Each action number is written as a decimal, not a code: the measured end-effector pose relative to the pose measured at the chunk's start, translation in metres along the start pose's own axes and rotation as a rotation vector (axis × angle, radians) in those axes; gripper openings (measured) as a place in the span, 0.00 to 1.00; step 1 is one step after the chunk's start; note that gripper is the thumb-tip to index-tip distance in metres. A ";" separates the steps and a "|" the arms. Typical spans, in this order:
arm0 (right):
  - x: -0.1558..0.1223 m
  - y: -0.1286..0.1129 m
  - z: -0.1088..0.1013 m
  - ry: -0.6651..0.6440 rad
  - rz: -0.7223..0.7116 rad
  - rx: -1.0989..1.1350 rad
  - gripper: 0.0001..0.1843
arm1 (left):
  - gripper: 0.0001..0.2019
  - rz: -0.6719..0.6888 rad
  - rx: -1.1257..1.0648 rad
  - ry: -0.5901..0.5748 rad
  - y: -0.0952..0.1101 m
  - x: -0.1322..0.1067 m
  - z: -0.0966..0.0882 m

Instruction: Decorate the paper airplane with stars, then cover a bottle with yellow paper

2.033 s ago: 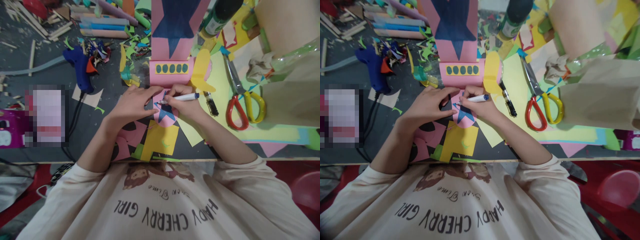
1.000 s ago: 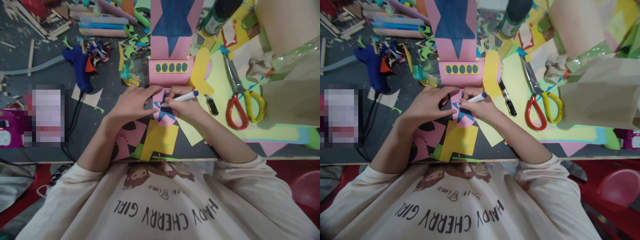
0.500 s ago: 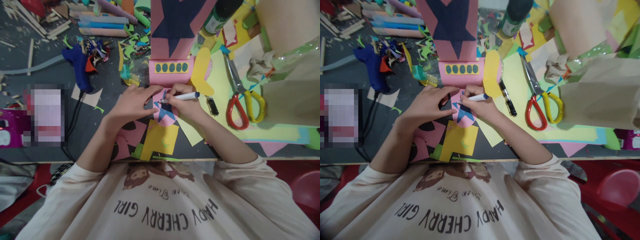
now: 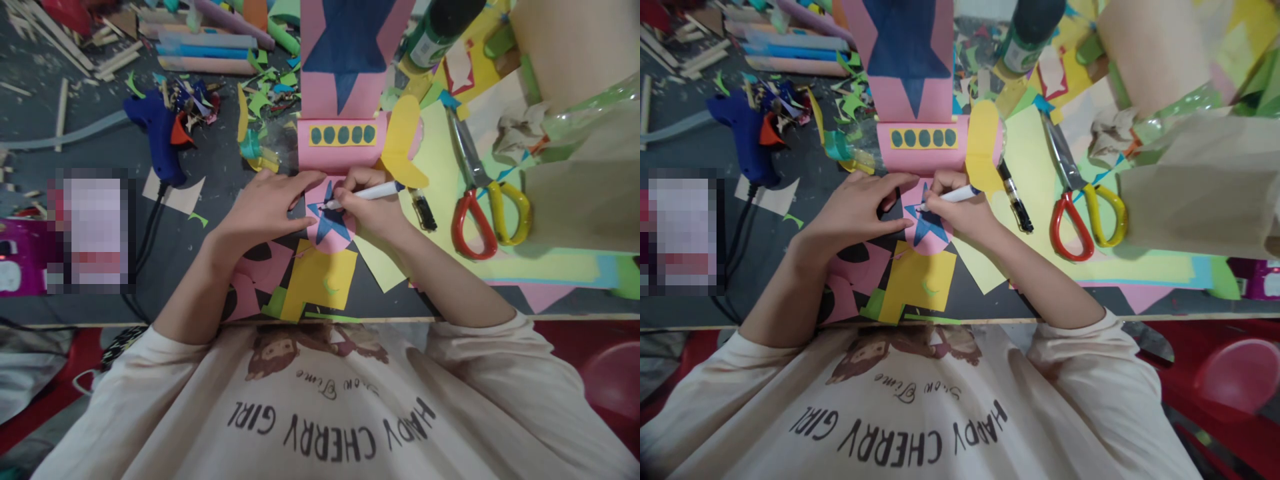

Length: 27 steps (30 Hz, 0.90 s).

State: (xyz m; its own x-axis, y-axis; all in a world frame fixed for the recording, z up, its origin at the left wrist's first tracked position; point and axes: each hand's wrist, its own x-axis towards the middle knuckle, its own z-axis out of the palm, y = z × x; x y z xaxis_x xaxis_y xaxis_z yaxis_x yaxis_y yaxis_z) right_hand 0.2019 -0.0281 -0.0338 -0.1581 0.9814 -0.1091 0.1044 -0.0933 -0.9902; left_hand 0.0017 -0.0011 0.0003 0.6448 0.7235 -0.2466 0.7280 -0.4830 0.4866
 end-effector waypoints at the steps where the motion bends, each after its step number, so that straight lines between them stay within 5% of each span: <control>1: 0.000 0.000 0.000 0.019 -0.001 -0.011 0.17 | 0.30 0.001 -0.001 0.001 0.000 0.000 0.000; 27: 0.001 -0.002 0.000 -0.051 0.021 0.048 0.16 | 0.30 -0.004 0.006 -0.002 -0.001 0.000 0.002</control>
State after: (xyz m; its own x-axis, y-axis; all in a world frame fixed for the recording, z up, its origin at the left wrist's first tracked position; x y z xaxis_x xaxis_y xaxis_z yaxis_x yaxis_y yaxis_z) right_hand 0.2020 -0.0266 -0.0322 -0.2065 0.9694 -0.1328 0.0609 -0.1227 -0.9906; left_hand 0.0019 -0.0014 -0.0018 0.6423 0.7245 -0.2501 0.7319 -0.4830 0.4806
